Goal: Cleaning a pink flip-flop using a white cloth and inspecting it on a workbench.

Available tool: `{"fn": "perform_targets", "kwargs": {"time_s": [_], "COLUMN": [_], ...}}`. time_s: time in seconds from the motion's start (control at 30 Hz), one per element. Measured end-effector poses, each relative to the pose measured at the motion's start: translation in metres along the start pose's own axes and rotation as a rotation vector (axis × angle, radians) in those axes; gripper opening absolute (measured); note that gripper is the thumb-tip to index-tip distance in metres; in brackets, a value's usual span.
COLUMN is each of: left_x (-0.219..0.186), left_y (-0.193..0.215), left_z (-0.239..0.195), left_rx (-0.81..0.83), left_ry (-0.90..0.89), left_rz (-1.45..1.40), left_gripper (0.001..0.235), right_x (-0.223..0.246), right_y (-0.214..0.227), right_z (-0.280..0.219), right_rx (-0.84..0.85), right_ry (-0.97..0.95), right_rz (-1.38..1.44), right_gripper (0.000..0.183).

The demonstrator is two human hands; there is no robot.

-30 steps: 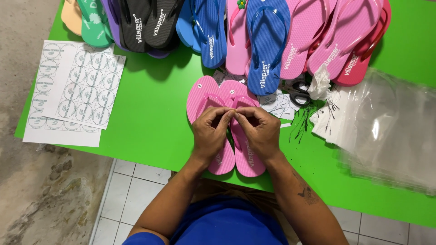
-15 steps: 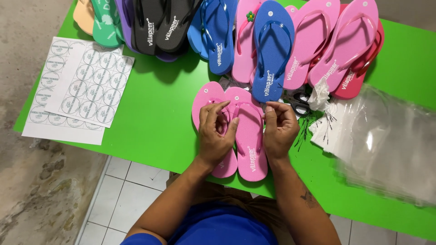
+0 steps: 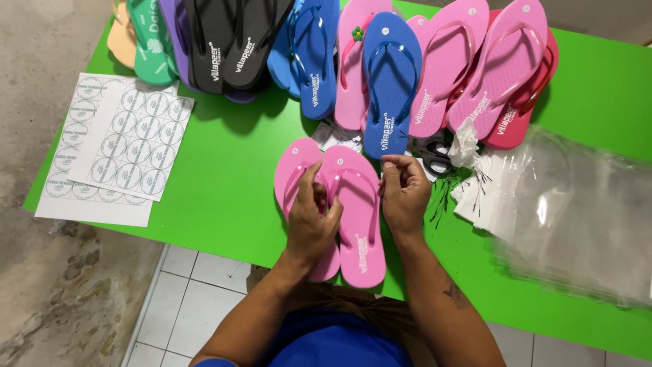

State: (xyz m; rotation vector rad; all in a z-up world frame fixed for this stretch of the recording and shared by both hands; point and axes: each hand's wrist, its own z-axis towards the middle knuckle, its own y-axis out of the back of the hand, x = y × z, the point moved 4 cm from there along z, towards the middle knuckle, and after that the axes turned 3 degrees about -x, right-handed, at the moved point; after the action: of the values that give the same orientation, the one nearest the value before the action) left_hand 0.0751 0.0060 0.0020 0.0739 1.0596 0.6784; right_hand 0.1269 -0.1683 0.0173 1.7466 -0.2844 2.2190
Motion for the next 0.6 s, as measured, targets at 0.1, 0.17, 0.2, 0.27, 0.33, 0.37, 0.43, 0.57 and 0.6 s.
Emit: {"fn": "perform_targets", "kwargs": {"time_s": [0.1,0.17,0.2,0.27,0.33,0.37,0.43,0.57,0.6], "left_x": [0.000,-0.021,-0.031,-0.049,-0.062,-0.067,-0.073,-0.075,-0.073], "left_y": [0.019,0.043,0.054,0.060,0.060,0.056,0.043,-0.003,-0.016], "left_z": [-0.025,-0.021,-0.019,-0.003,0.017,0.030,0.058,0.121,0.135], "left_rx": [0.002,0.106,0.202,0.180,0.156,0.138,0.120,0.069,0.049], "left_ry": [-0.063,-0.072,-0.076,-0.086,-0.097,-0.150,-0.210,-0.353,-0.394], "left_rz": [0.052,0.091,0.133,0.148,0.164,0.152,0.141,0.077,0.050], "left_gripper": [0.057,0.046,0.036,0.037,0.039,0.040,0.041,0.042,0.039], "right_x": [0.002,-0.001,-0.003,-0.002,-0.001,-0.003,-0.004,-0.010,-0.012], "right_y": [0.000,0.002,0.002,0.006,0.012,0.018,0.027,0.038,0.040], "right_z": [0.000,-0.003,-0.004,-0.001,0.004,0.008,0.013,0.020,0.021], "right_rx": [-0.047,-0.047,-0.038,-0.100,-0.160,-0.227,-0.299,-0.398,-0.412], "right_ry": [-0.003,-0.064,-0.124,-0.107,-0.088,-0.103,-0.116,-0.109,-0.102], "right_rz": [0.023,0.004,-0.014,0.043,0.100,0.143,0.192,0.226,0.232], "right_gripper": [0.012,0.011,0.010,0.010,0.011,0.011,0.011,0.011,0.011]}}
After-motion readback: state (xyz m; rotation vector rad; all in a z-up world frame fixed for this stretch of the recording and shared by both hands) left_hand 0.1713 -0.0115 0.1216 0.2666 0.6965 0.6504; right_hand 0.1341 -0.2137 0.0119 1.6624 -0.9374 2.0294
